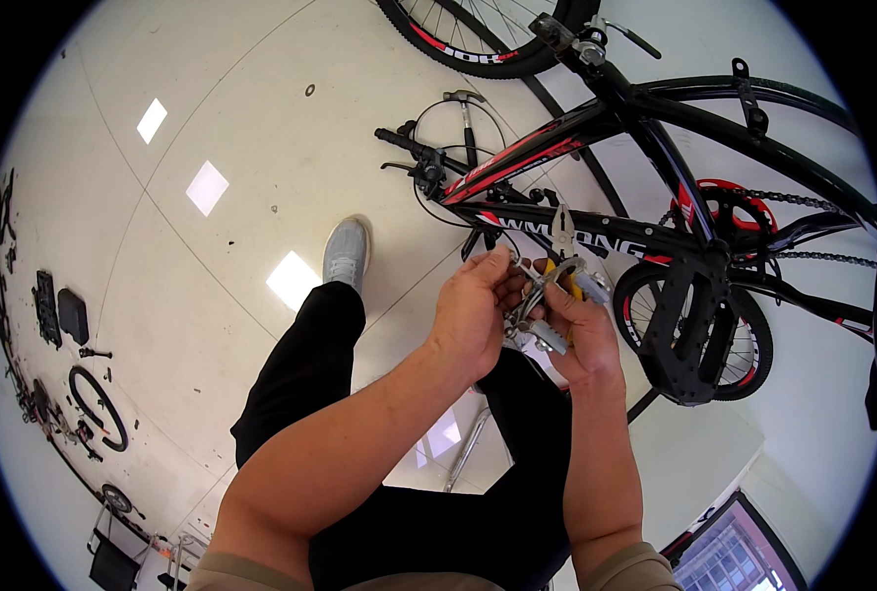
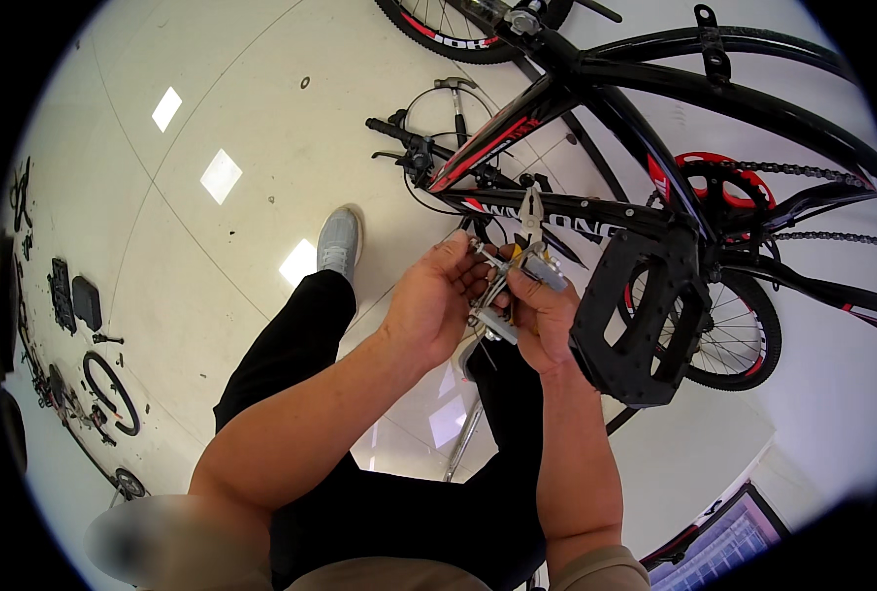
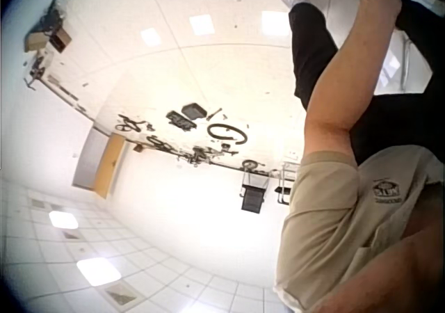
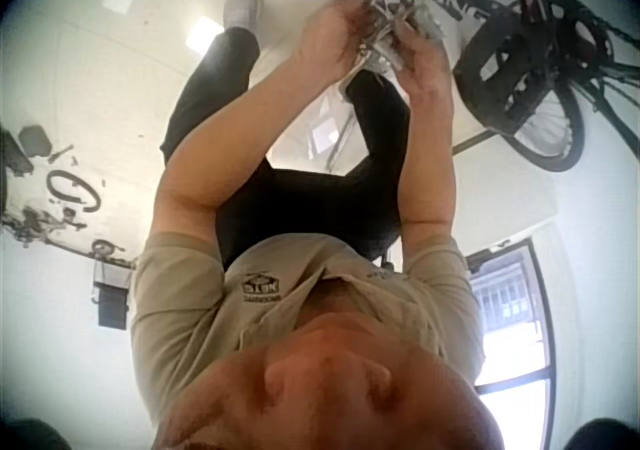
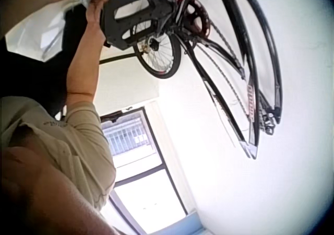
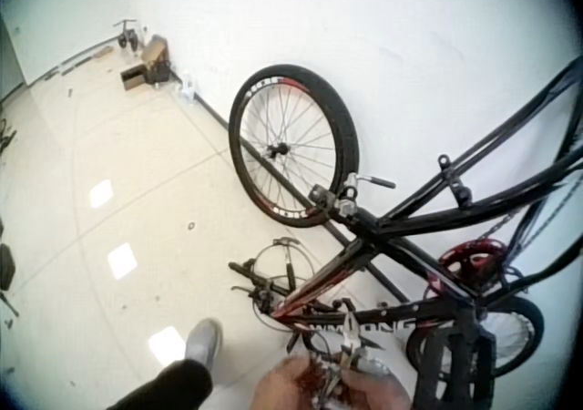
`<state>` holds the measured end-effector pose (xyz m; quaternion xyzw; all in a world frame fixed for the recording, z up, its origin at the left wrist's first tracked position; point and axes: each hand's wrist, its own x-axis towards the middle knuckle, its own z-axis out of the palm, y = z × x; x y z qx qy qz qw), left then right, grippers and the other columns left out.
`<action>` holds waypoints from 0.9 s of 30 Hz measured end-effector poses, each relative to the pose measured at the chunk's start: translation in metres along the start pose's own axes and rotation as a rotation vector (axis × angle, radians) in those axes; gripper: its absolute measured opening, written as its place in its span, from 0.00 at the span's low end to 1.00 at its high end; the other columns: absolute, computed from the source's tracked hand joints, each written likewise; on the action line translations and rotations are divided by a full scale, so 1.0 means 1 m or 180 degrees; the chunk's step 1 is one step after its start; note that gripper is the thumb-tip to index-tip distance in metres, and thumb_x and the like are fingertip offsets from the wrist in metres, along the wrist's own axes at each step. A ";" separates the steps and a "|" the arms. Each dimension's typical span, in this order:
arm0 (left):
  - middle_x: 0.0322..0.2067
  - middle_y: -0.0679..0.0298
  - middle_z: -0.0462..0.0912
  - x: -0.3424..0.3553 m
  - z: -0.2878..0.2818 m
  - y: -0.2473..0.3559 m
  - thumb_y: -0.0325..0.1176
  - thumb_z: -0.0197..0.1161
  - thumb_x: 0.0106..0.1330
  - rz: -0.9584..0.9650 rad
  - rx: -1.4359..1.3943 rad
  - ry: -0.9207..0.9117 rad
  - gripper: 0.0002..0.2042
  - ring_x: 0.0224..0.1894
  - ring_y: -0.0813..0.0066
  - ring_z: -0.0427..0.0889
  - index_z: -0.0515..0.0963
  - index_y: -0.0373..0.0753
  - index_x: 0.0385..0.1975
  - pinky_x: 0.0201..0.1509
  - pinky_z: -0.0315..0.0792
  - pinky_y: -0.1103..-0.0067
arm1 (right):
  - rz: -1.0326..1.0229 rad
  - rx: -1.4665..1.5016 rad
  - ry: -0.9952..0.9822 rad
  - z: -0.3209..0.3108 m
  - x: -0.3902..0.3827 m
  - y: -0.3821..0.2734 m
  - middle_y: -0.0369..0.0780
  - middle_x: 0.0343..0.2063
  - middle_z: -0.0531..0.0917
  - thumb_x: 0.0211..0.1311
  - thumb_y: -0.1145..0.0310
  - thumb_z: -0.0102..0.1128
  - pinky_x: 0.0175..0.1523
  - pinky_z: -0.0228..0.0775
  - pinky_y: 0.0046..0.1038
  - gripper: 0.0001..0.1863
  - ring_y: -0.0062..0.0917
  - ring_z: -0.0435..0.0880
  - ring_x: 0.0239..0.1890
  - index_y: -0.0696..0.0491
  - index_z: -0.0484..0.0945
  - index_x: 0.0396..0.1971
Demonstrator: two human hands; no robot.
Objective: The person uses pliers to remove a small metal component from a bicycle pedal. They then reattach the pedal to the crank arm and tighten it with the pliers.
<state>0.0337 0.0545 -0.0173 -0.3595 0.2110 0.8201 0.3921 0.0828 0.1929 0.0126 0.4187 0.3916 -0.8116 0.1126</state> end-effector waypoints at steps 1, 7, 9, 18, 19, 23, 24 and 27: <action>0.40 0.60 0.79 -0.001 0.000 0.001 0.39 0.53 0.76 0.0013 -0.0038 0.0002 0.10 0.39 0.71 0.75 0.71 0.40 0.45 0.44 0.76 0.72 | -0.0008 0.0004 0.0006 0.002 -0.001 -0.001 0.42 0.41 0.82 0.69 0.75 0.55 0.39 0.74 0.21 0.16 0.20 0.78 0.34 0.61 0.74 0.55; 0.42 0.60 0.79 -0.005 0.003 0.004 0.39 0.52 0.76 0.0025 0.0046 -0.0088 0.10 0.41 0.71 0.74 0.71 0.40 0.47 0.44 0.77 0.70 | 0.0045 0.0027 -0.0162 -0.005 0.003 0.001 0.43 0.45 0.82 0.69 0.75 0.55 0.39 0.74 0.21 0.17 0.20 0.79 0.35 0.62 0.73 0.55; 0.43 0.60 0.79 -0.004 0.002 0.003 0.38 0.52 0.76 -0.0016 0.0055 -0.0090 0.10 0.40 0.71 0.74 0.71 0.39 0.47 0.44 0.77 0.70 | 0.0110 0.0061 -0.0294 -0.009 0.004 0.001 0.43 0.47 0.82 0.69 0.75 0.55 0.39 0.74 0.21 0.17 0.20 0.79 0.35 0.62 0.73 0.56; 0.42 0.60 0.80 -0.001 -0.001 -0.001 0.37 0.52 0.77 0.0053 0.0054 -0.0027 0.10 0.40 0.71 0.75 0.72 0.39 0.48 0.43 0.78 0.69 | 0.0062 0.0051 -0.0206 -0.002 0.001 0.000 0.43 0.45 0.82 0.68 0.75 0.56 0.39 0.74 0.21 0.19 0.20 0.79 0.35 0.62 0.72 0.57; 0.42 0.60 0.80 -0.001 0.000 -0.001 0.38 0.52 0.77 0.0051 0.0018 -0.0019 0.10 0.40 0.71 0.75 0.72 0.39 0.48 0.43 0.78 0.69 | 0.0064 0.0048 -0.0248 -0.004 0.002 0.000 0.43 0.45 0.82 0.67 0.75 0.56 0.39 0.74 0.21 0.19 0.20 0.79 0.35 0.62 0.72 0.57; 0.39 0.61 0.79 -0.006 0.006 0.003 0.37 0.55 0.75 -0.0050 -0.0166 0.0033 0.10 0.39 0.71 0.75 0.72 0.38 0.47 0.42 0.78 0.70 | 0.0052 0.0026 -0.0305 -0.002 0.002 0.000 0.42 0.43 0.82 0.67 0.74 0.56 0.39 0.74 0.21 0.19 0.20 0.79 0.34 0.62 0.73 0.56; 0.38 0.61 0.79 -0.003 0.002 0.002 0.37 0.55 0.75 -0.0041 -0.0090 -0.0056 0.10 0.38 0.71 0.75 0.72 0.38 0.47 0.41 0.78 0.70 | 0.0045 0.0015 -0.0296 -0.001 0.001 0.000 0.42 0.43 0.82 0.67 0.74 0.56 0.39 0.74 0.21 0.19 0.20 0.79 0.34 0.62 0.73 0.56; 0.36 0.60 0.79 0.002 -0.003 -0.002 0.34 0.58 0.73 0.0016 0.0057 -0.0157 0.09 0.35 0.70 0.76 0.72 0.38 0.46 0.39 0.78 0.70 | 0.0050 -0.0026 -0.0282 -0.005 0.002 0.002 0.41 0.41 0.83 0.68 0.74 0.56 0.38 0.73 0.21 0.18 0.19 0.78 0.32 0.62 0.74 0.56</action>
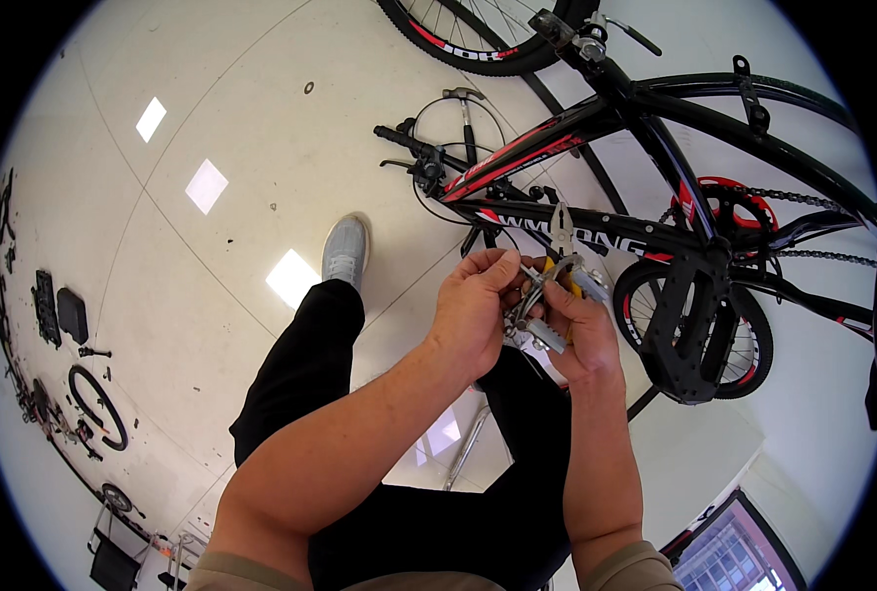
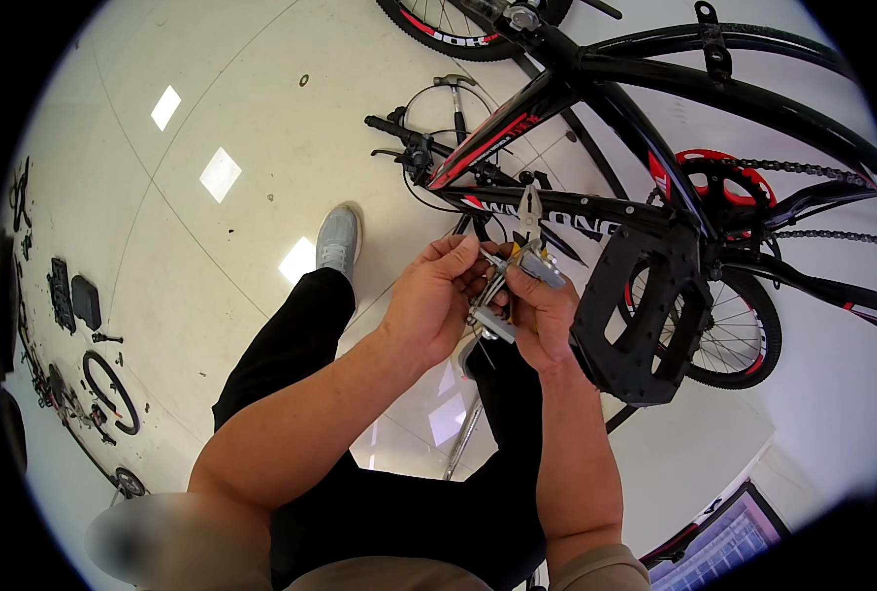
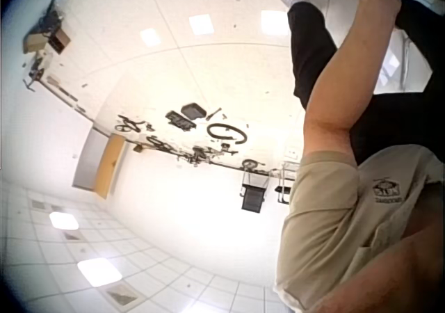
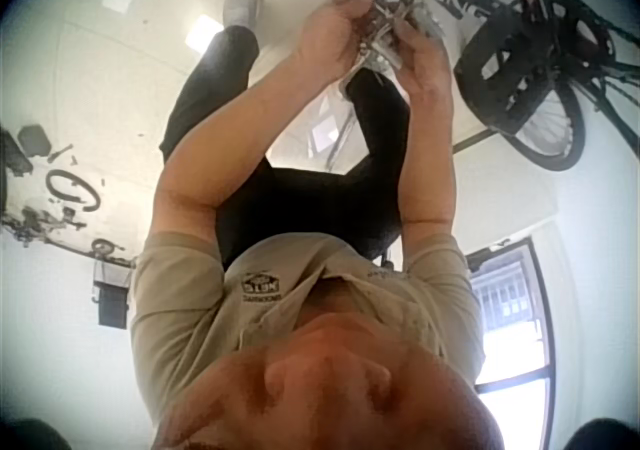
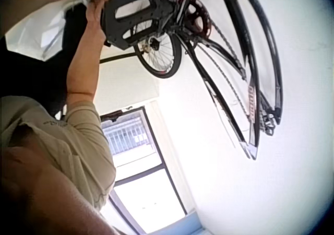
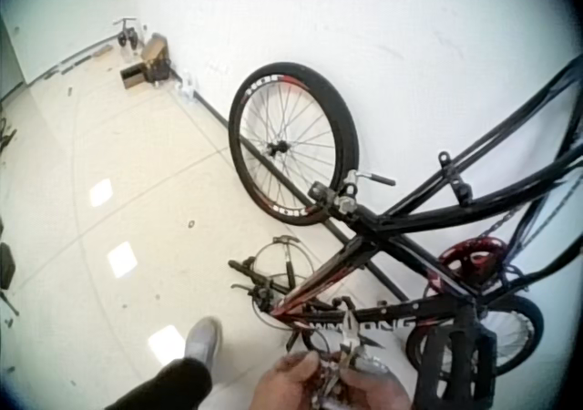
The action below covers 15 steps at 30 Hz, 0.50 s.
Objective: The person uses pliers to remove a small metal component from a bicycle pedal. They then reattach the pedal to the crank arm and tighten it with the pliers.
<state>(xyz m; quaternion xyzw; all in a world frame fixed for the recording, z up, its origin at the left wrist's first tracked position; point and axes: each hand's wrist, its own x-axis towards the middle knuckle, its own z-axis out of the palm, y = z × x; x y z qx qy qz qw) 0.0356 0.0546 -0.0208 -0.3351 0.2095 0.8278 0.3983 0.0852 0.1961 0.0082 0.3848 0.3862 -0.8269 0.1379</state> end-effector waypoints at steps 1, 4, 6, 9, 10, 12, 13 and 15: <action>0.35 0.60 0.79 -0.002 0.001 -0.003 0.33 0.58 0.73 0.0045 -0.0003 0.0083 0.08 0.34 0.70 0.76 0.72 0.37 0.45 0.38 0.78 0.70 | -0.0004 -0.0008 0.0038 -0.001 0.000 0.000 0.41 0.40 0.83 0.68 0.74 0.56 0.38 0.73 0.21 0.18 0.19 0.77 0.31 0.62 0.74 0.55; 0.38 0.56 0.82 -0.001 -0.002 -0.005 0.30 0.59 0.72 0.0123 -0.0069 0.0115 0.08 0.34 0.70 0.80 0.71 0.34 0.45 0.34 0.80 0.72 | -0.0011 -0.0026 0.0072 0.001 -0.001 0.000 0.40 0.39 0.83 0.68 0.74 0.55 0.38 0.74 0.21 0.17 0.18 0.77 0.30 0.61 0.74 0.55; 0.38 0.56 0.82 -0.002 0.002 -0.003 0.29 0.59 0.71 0.0116 -0.0078 0.0141 0.08 0.33 0.69 0.80 0.71 0.34 0.44 0.33 0.80 0.72 | -0.0021 -0.0031 0.0042 0.001 -0.001 0.000 0.40 0.39 0.82 0.68 0.74 0.55 0.38 0.74 0.22 0.17 0.18 0.76 0.30 0.61 0.74 0.55; 0.34 0.58 0.80 -0.006 0.007 -0.002 0.30 0.58 0.72 0.0059 0.0017 0.0252 0.07 0.32 0.69 0.78 0.73 0.35 0.44 0.35 0.78 0.71 | -0.0004 0.0006 0.0116 0.002 -0.001 0.000 0.40 0.38 0.82 0.68 0.74 0.55 0.38 0.74 0.22 0.17 0.18 0.76 0.30 0.61 0.74 0.55; 0.36 0.58 0.81 -0.006 0.006 -0.001 0.30 0.58 0.72 0.0024 0.0063 0.0256 0.07 0.32 0.68 0.79 0.73 0.35 0.44 0.35 0.78 0.71 | -0.0002 -0.0013 0.0150 0.004 -0.002 -0.001 0.39 0.37 0.81 0.67 0.73 0.57 0.37 0.71 0.23 0.18 0.18 0.75 0.30 0.62 0.74 0.55; 0.38 0.57 0.82 -0.007 0.005 0.001 0.30 0.57 0.72 -0.0001 0.0127 0.0293 0.07 0.32 0.68 0.79 0.73 0.35 0.44 0.35 0.77 0.71 | 0.0010 -0.0052 0.0205 0.011 -0.002 0.000 0.38 0.36 0.80 0.66 0.73 0.59 0.37 0.66 0.24 0.19 0.19 0.72 0.29 0.63 0.75 0.54; 0.39 0.57 0.82 -0.007 0.005 0.001 0.30 0.57 0.72 0.0000 0.0147 0.0324 0.07 0.31 0.68 0.80 0.73 0.35 0.44 0.35 0.77 0.71 | 0.0005 -0.0054 0.0205 0.011 -0.002 0.000 0.38 0.36 0.80 0.66 0.73 0.59 0.37 0.66 0.24 0.18 0.19 0.73 0.29 0.62 0.75 0.54; 0.40 0.57 0.82 -0.007 0.006 0.001 0.30 0.57 0.71 -0.0013 0.0209 0.0376 0.07 0.32 0.67 0.80 0.73 0.35 0.44 0.36 0.77 0.71 | -0.0014 -0.0057 0.0224 0.010 -0.002 0.001 0.39 0.36 0.81 0.66 0.73 0.59 0.37 0.66 0.24 0.18 0.19 0.73 0.29 0.62 0.75 0.53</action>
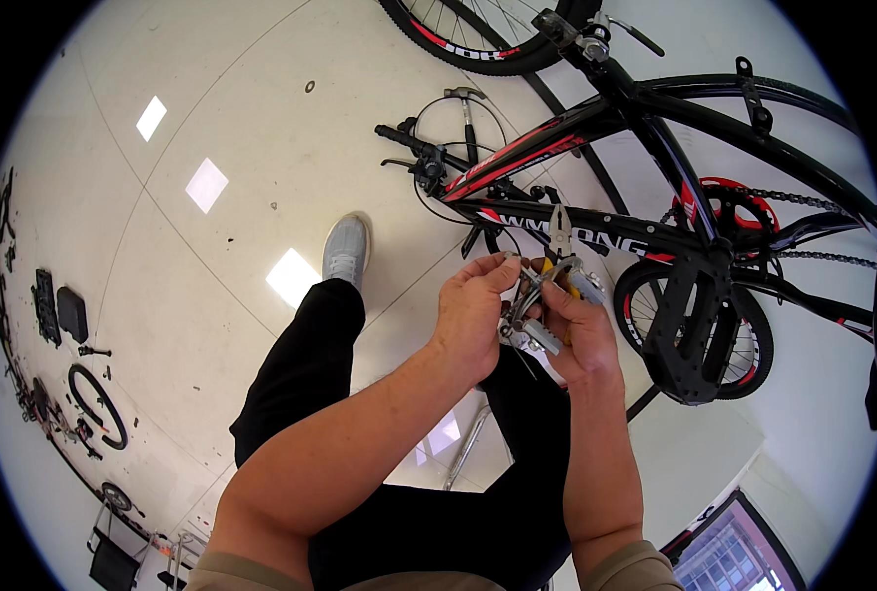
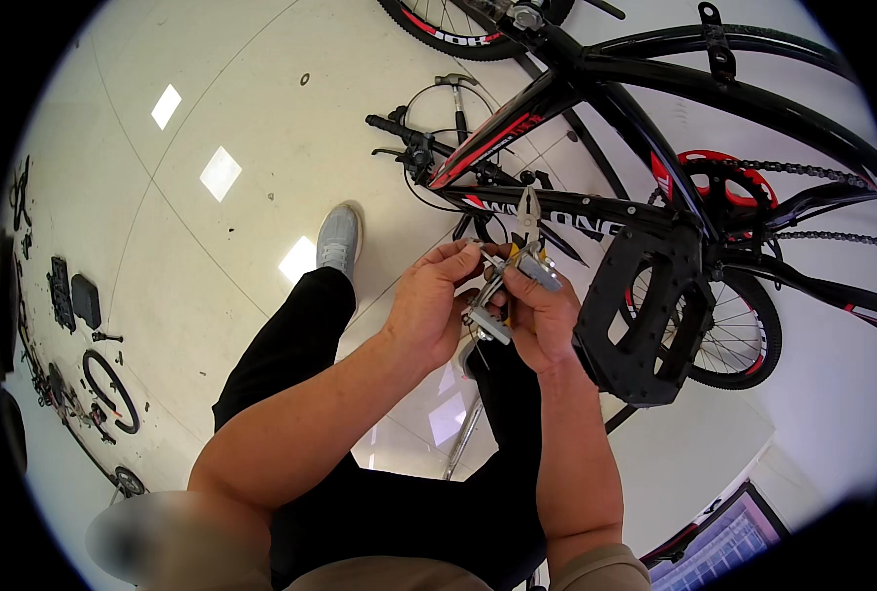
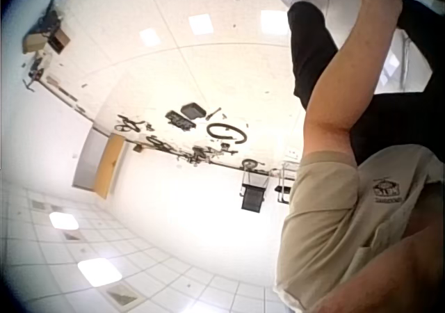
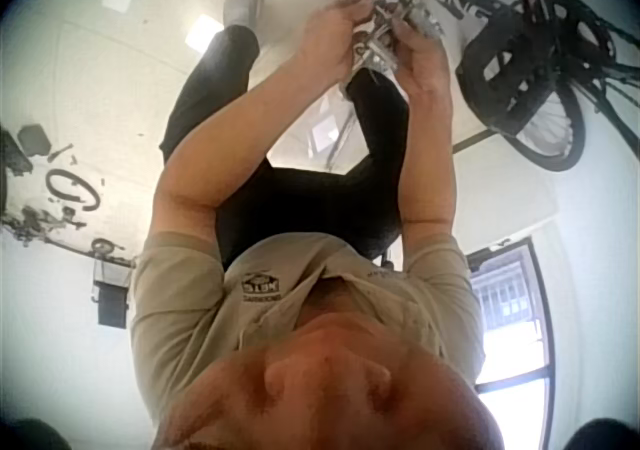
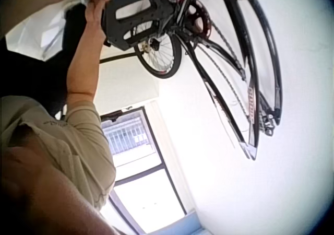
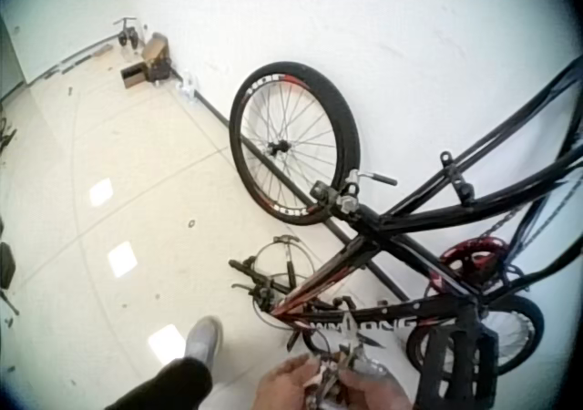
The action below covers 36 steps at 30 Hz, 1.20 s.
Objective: The person uses pliers to remove a small metal component from a bicycle pedal. They then reattach the pedal to the crank arm and tighten it with the pliers.
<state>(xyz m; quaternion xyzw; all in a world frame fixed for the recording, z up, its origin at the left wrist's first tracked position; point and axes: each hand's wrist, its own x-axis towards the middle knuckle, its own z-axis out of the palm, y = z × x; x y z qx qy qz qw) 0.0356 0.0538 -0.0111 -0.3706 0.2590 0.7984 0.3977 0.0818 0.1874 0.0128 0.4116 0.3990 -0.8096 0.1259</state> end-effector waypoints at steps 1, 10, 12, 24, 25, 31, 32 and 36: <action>0.41 0.58 0.82 -0.001 0.001 0.000 0.30 0.57 0.71 -0.0004 0.0041 0.0027 0.07 0.33 0.67 0.80 0.73 0.35 0.44 0.36 0.77 0.70 | -0.0015 0.0000 0.0041 -0.002 0.000 0.001 0.39 0.36 0.80 0.66 0.73 0.58 0.37 0.69 0.24 0.17 0.20 0.74 0.29 0.61 0.75 0.53; 0.44 0.58 0.80 0.005 -0.006 -0.001 0.33 0.54 0.72 -0.0123 0.0087 -0.0271 0.07 0.41 0.69 0.77 0.71 0.38 0.43 0.40 0.73 0.71 | -0.0248 -0.0140 0.0074 -0.002 -0.001 0.003 0.40 0.35 0.81 0.66 0.76 0.59 0.37 0.72 0.28 0.15 0.22 0.76 0.30 0.60 0.74 0.51; 0.44 0.58 0.80 0.007 -0.007 -0.003 0.33 0.54 0.72 -0.0105 0.0111 -0.0325 0.07 0.41 0.69 0.76 0.71 0.38 0.43 0.40 0.73 0.70 | -0.0170 -0.0181 0.0049 -0.001 -0.002 0.001 0.40 0.37 0.80 0.66 0.75 0.57 0.40 0.71 0.27 0.15 0.21 0.74 0.32 0.59 0.74 0.53; 0.40 0.56 0.79 0.008 -0.011 -0.003 0.26 0.53 0.67 -0.0358 0.0010 -0.0216 0.06 0.36 0.64 0.78 0.70 0.36 0.41 0.41 0.74 0.69 | -0.0468 -0.0970 0.0219 0.004 -0.004 0.002 0.39 0.35 0.80 0.63 0.79 0.60 0.36 0.70 0.27 0.16 0.22 0.77 0.30 0.61 0.75 0.51; 0.39 0.57 0.79 0.009 -0.012 -0.004 0.26 0.53 0.67 -0.0365 0.0038 -0.0292 0.06 0.35 0.64 0.78 0.70 0.35 0.41 0.41 0.74 0.69 | -0.0471 -0.0929 0.0234 0.004 -0.005 0.001 0.39 0.35 0.80 0.63 0.79 0.60 0.36 0.71 0.27 0.16 0.23 0.77 0.30 0.61 0.74 0.51; 0.37 0.58 0.78 0.002 -0.005 -0.006 0.26 0.54 0.66 -0.0253 0.0242 -0.0042 0.07 0.34 0.66 0.79 0.72 0.34 0.42 0.43 0.75 0.70 | -0.0491 -0.0828 0.0246 0.003 -0.004 0.001 0.39 0.34 0.79 0.63 0.78 0.60 0.36 0.71 0.28 0.17 0.23 0.77 0.30 0.62 0.74 0.52; 0.37 0.58 0.78 0.002 -0.005 -0.006 0.26 0.55 0.66 -0.0260 0.0269 -0.0044 0.07 0.35 0.66 0.79 0.72 0.34 0.42 0.43 0.75 0.70 | -0.0493 -0.0839 0.0255 0.004 -0.005 0.001 0.39 0.34 0.79 0.63 0.78 0.60 0.36 0.71 0.29 0.17 0.23 0.77 0.30 0.62 0.74 0.52; 0.37 0.59 0.78 0.004 -0.010 -0.001 0.24 0.56 0.66 -0.0450 0.0025 -0.0339 0.07 0.37 0.68 0.78 0.72 0.34 0.42 0.44 0.75 0.73 | -0.0486 -0.0835 0.0235 0.003 -0.005 0.001 0.39 0.34 0.79 0.63 0.79 0.60 0.36 0.71 0.28 0.17 0.24 0.77 0.30 0.62 0.73 0.52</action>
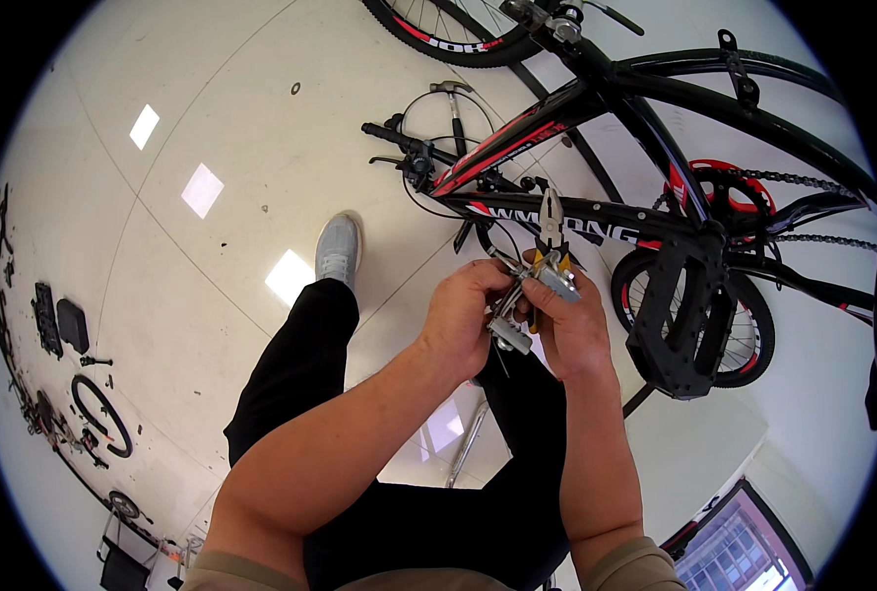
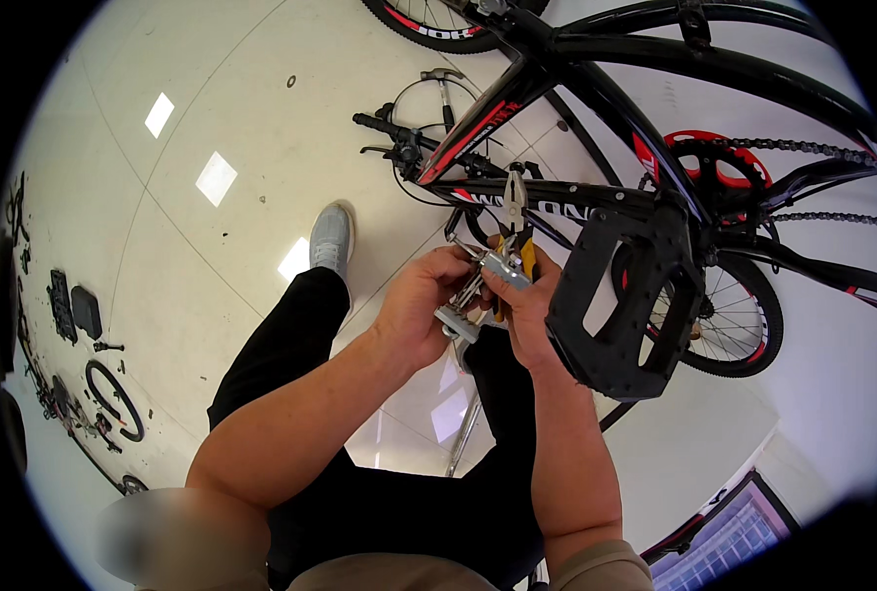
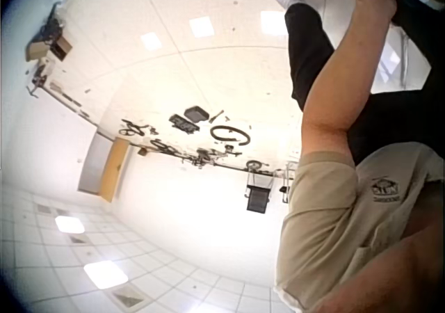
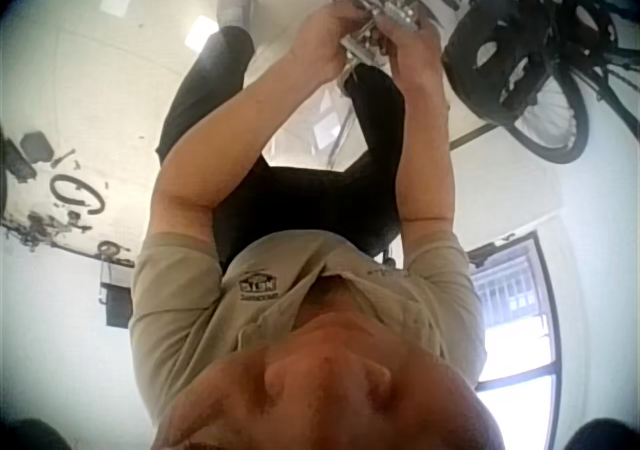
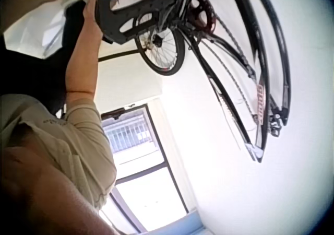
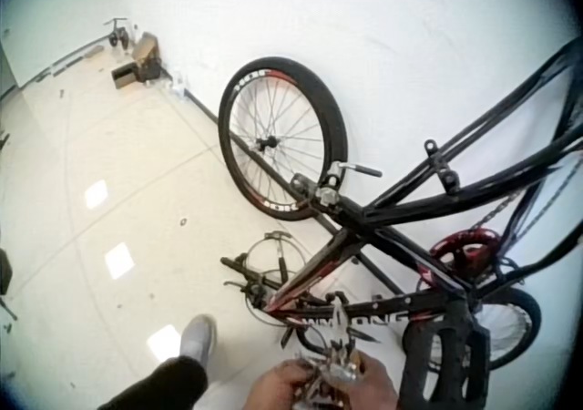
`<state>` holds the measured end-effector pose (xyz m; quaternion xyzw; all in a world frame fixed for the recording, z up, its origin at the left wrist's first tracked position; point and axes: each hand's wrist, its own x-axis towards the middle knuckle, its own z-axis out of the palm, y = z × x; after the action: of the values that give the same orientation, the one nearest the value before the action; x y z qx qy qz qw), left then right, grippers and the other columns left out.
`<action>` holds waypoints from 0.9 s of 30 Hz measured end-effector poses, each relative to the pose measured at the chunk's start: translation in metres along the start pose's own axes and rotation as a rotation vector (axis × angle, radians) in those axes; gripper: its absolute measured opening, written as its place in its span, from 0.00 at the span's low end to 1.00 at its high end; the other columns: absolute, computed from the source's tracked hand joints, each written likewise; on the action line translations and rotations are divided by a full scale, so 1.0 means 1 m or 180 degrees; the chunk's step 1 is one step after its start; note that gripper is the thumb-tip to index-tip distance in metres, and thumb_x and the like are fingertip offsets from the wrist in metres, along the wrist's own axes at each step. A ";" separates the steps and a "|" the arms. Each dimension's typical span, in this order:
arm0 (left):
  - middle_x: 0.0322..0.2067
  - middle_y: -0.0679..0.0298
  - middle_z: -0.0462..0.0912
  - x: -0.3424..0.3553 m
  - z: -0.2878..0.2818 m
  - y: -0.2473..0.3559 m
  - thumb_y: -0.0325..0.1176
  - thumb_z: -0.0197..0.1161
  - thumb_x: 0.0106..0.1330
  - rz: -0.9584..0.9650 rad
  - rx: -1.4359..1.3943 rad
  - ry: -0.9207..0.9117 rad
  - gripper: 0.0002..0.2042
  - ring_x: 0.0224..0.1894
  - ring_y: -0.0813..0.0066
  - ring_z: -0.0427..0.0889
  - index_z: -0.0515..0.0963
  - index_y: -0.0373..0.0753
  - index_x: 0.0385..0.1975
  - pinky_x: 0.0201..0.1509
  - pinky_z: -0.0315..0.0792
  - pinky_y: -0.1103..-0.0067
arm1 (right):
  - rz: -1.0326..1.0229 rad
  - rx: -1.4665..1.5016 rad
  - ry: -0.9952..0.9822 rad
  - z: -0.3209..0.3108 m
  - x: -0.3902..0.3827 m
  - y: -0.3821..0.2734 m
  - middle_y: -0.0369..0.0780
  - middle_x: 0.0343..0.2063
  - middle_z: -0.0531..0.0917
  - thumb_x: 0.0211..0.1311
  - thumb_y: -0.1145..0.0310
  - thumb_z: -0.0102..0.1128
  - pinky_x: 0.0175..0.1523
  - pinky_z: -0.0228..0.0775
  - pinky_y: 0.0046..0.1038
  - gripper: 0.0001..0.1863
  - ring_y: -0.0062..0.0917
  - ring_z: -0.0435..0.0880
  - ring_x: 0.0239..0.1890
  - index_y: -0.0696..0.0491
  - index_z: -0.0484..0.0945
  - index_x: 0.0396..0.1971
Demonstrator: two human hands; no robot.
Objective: The person uses pliers to remove a small metal component from a bicycle pedal. They then reattach the pedal to the crank arm and tighten it with the pliers.
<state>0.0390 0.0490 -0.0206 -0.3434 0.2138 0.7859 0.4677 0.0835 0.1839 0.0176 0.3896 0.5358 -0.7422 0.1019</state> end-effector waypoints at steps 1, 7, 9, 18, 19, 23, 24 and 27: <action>0.37 0.59 0.78 -0.002 -0.001 0.002 0.24 0.57 0.66 -0.0049 -0.0054 -0.0040 0.06 0.37 0.68 0.78 0.72 0.34 0.41 0.44 0.75 0.73 | 0.0005 0.0007 0.0000 0.001 0.000 0.000 0.39 0.34 0.79 0.63 0.79 0.60 0.36 0.71 0.28 0.17 0.24 0.77 0.30 0.62 0.73 0.52; 0.37 0.59 0.79 0.000 0.004 -0.004 0.27 0.58 0.70 0.0192 0.0215 0.0181 0.05 0.36 0.69 0.79 0.73 0.34 0.42 0.44 0.75 0.74 | 0.0016 0.0041 -0.0001 -0.002 0.000 0.000 0.39 0.34 0.79 0.63 0.78 0.60 0.36 0.70 0.29 0.17 0.23 0.77 0.30 0.61 0.73 0.52; 0.37 0.59 0.79 -0.001 0.005 -0.004 0.27 0.57 0.71 0.0235 0.0285 0.0164 0.05 0.36 0.69 0.79 0.73 0.35 0.42 0.44 0.75 0.74 | 0.0006 0.0104 -0.0006 -0.003 0.001 0.001 0.39 0.34 0.79 0.63 0.77 0.60 0.36 0.71 0.29 0.17 0.23 0.77 0.30 0.61 0.73 0.52; 0.39 0.61 0.81 0.000 0.005 -0.007 0.28 0.57 0.72 0.0395 0.0186 0.0104 0.06 0.36 0.71 0.81 0.74 0.37 0.45 0.44 0.77 0.76 | -0.0012 0.0449 0.0137 0.000 0.004 0.008 0.38 0.32 0.79 0.64 0.77 0.61 0.36 0.70 0.28 0.17 0.22 0.77 0.30 0.60 0.74 0.52; 0.39 0.61 0.81 -0.001 0.006 -0.007 0.28 0.57 0.72 0.0393 0.0188 0.0120 0.06 0.36 0.71 0.81 0.74 0.37 0.45 0.44 0.77 0.76 | -0.0013 0.0448 0.0143 0.000 0.004 0.007 0.38 0.32 0.79 0.64 0.77 0.61 0.35 0.70 0.28 0.17 0.22 0.77 0.30 0.60 0.75 0.52; 0.39 0.61 0.81 0.000 0.005 -0.005 0.29 0.55 0.73 0.0309 0.0236 0.0077 0.07 0.37 0.73 0.81 0.75 0.36 0.46 0.44 0.77 0.76 | -0.0011 0.0447 0.0124 0.001 0.004 0.006 0.38 0.32 0.79 0.64 0.77 0.61 0.35 0.71 0.28 0.17 0.22 0.77 0.30 0.60 0.75 0.52; 0.39 0.62 0.81 0.000 0.005 -0.004 0.29 0.54 0.74 0.0290 0.0236 0.0040 0.07 0.37 0.73 0.81 0.75 0.35 0.46 0.44 0.77 0.76 | -0.0013 0.0447 0.0110 0.000 0.003 0.006 0.38 0.32 0.79 0.64 0.77 0.61 0.35 0.71 0.28 0.16 0.22 0.77 0.30 0.60 0.75 0.52; 0.39 0.62 0.82 -0.001 0.005 -0.003 0.29 0.54 0.74 0.0261 0.0253 -0.0038 0.07 0.37 0.74 0.81 0.75 0.35 0.46 0.44 0.77 0.77 | -0.0023 0.0419 0.0096 0.000 0.003 0.005 0.38 0.32 0.79 0.64 0.77 0.61 0.35 0.71 0.28 0.17 0.22 0.76 0.30 0.60 0.75 0.52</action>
<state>0.0402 0.0529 -0.0168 -0.3109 0.2559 0.7973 0.4496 0.0845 0.1826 0.0116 0.4046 0.4886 -0.7702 0.0652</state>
